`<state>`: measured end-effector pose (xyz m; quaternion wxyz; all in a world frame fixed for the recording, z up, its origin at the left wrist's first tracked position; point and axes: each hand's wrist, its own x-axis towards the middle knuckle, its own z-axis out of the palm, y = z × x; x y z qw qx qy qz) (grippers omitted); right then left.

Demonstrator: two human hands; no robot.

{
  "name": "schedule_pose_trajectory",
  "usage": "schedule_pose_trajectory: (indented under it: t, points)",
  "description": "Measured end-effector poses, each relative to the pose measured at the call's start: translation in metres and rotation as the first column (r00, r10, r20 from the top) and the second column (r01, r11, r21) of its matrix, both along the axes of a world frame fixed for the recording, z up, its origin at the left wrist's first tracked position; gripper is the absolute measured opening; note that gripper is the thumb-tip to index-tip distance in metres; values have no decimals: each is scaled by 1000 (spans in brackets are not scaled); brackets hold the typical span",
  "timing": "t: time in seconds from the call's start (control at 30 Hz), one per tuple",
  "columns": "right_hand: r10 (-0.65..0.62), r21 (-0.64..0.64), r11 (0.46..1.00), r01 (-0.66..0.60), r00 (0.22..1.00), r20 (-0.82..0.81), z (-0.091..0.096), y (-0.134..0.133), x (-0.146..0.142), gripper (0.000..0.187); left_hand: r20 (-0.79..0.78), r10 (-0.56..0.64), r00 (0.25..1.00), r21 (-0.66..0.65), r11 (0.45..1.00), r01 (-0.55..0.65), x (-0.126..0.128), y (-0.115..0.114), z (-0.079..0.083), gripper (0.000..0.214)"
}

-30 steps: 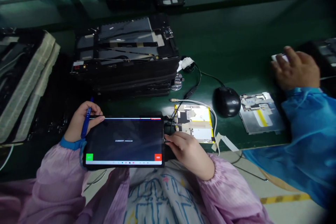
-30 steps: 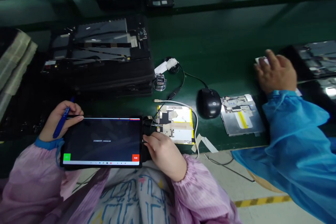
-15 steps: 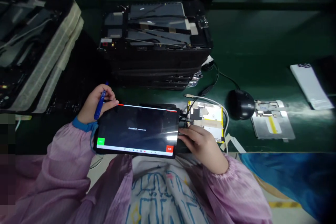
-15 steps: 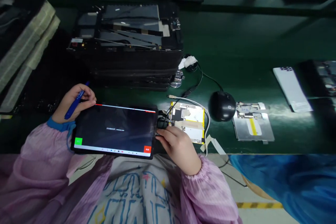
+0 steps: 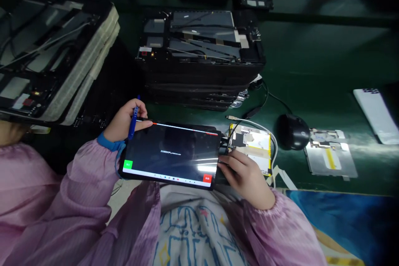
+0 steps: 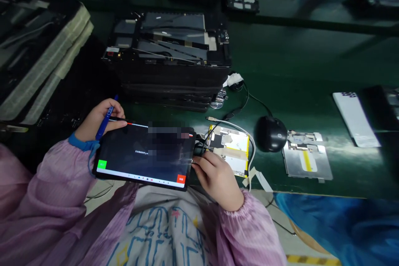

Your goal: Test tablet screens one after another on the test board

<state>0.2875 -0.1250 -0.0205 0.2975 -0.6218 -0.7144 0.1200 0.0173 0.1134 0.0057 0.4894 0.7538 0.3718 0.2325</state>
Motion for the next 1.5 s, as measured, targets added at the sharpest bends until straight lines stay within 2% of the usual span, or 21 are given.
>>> schedule_pose_trajectory:
  t: [0.37,0.57,0.63,0.73,0.8,0.83,0.9,0.93,0.97,1.0,1.07,1.1,1.17,1.27,1.4,1.5]
  points:
    - [23,-11,1000,-23,1000,8,3,4,2,12,-12,-19,1000,-11,1000,19,2,-1,4,31]
    - [18,-59,998,-19,1000,-18,17,8,16,10,-10,-27,1000,-25,999,27,3,-2,4,30]
    - [-50,-73,996,46,997,-57,21,11,31,10,3,-14,1000,-35,999,14,3,-2,3,31]
    - [-278,-57,961,272,944,-177,23,25,50,9,32,8,999,-59,998,-6,2,-1,1,28]
    - [-370,-31,925,378,883,-287,26,37,47,23,59,21,998,-84,996,-16,1,-2,-1,26]
    - [-369,-10,923,386,873,-319,29,42,39,34,77,25,997,-99,995,-18,0,-2,-2,25]
    - [-265,55,955,291,921,-285,37,48,6,56,114,38,993,-121,992,-25,-1,-3,-4,21]
    - [-200,73,973,218,960,-196,42,48,-16,58,128,50,990,-122,992,-34,-1,-3,-4,20]
    - [-85,85,992,95,989,-121,46,46,-41,57,138,62,989,-116,992,-46,-2,-4,-4,18]
    - [99,70,993,-95,994,-56,50,43,-67,55,143,75,987,-107,992,-60,-2,-5,-5,17]
    - [407,53,911,-410,912,52,51,37,-115,54,153,95,984,-96,992,-81,-2,-6,-5,18]
    - [473,18,879,-476,876,95,48,36,-135,54,162,101,982,-97,992,-86,-2,-6,-5,19]
    - [516,-53,856,-514,845,142,41,36,-162,56,184,106,977,-107,990,-87,-2,-7,-6,20]
    - [507,-71,861,-503,847,160,33,39,-171,55,201,101,974,-105,991,-81,-1,-7,-6,19]
    - [413,75,901,-427,898,154,34,28,-150,48,193,83,978,-85,994,-67,-1,-7,-8,19]
    - [200,111,969,-221,964,176,31,11,-125,40,168,89,982,-75,994,-78,-1,-7,-8,19]
